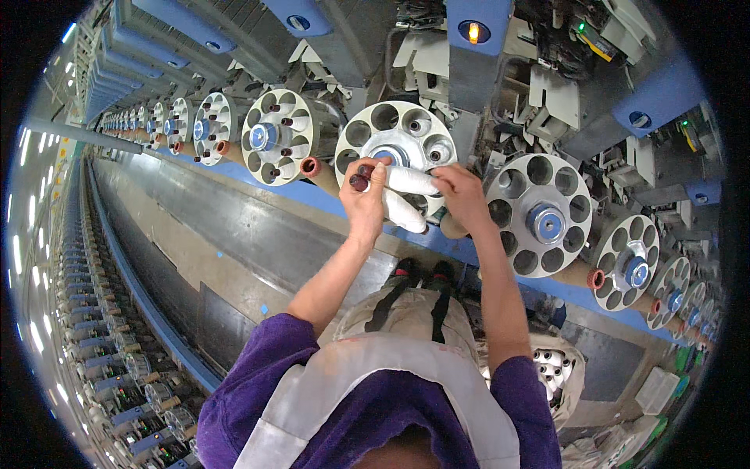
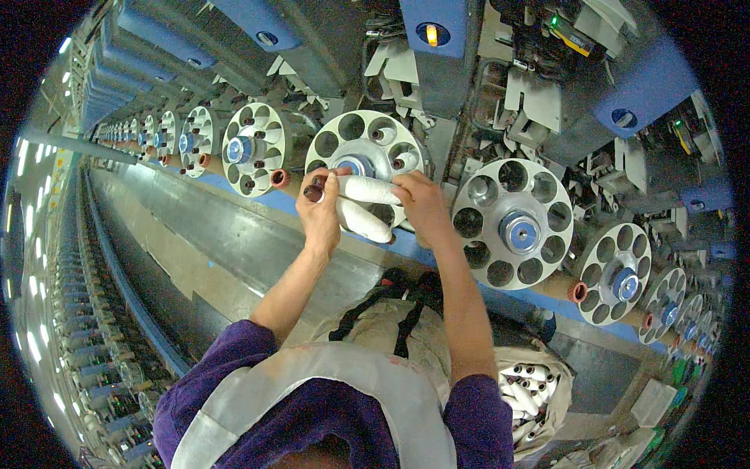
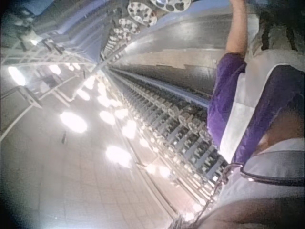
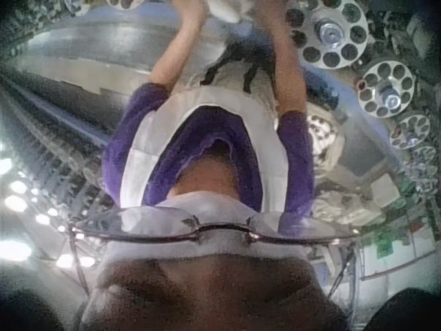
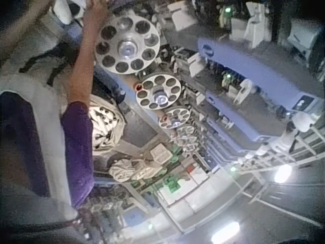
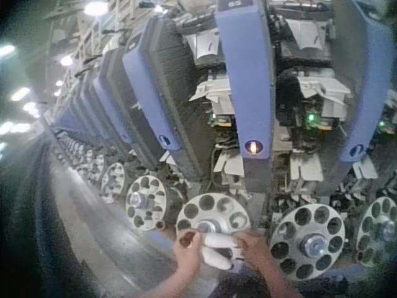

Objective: The person repeatedly picks white spools from a sack and places them into slots on rotating circular holders attached to textile machines. The person also handles empty brown cardboard tubes, placing them into machine slots. The work continues along a row of machines in a factory setting.

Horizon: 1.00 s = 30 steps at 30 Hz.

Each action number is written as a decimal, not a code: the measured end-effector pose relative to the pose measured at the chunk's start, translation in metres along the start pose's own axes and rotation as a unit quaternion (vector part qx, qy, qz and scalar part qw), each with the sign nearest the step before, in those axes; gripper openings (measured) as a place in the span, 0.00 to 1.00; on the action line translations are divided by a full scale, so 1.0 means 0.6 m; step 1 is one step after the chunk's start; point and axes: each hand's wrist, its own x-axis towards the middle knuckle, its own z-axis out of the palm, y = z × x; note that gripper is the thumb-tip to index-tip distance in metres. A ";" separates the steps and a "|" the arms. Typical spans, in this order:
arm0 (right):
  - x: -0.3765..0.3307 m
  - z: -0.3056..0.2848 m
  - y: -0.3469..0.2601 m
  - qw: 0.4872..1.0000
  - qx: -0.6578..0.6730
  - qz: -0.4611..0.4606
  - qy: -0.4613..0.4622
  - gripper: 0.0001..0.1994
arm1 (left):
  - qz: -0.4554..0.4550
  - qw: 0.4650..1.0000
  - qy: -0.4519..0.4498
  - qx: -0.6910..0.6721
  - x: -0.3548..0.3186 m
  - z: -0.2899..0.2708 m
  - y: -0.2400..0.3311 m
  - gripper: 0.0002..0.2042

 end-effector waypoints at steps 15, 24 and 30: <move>0.044 -0.022 -0.017 0.966 0.246 0.073 -0.024 0.03 | 0.068 0.991 -0.020 0.111 0.027 0.027 0.025 0.08; 0.008 0.035 -0.100 0.949 -0.235 -0.181 -0.109 0.10 | -0.157 0.962 0.028 -0.221 0.063 -0.037 0.041 0.13; 0.002 0.072 -0.068 0.904 -0.310 -0.190 -0.226 0.08 | -0.158 0.969 0.072 -0.177 0.039 -0.049 0.006 0.17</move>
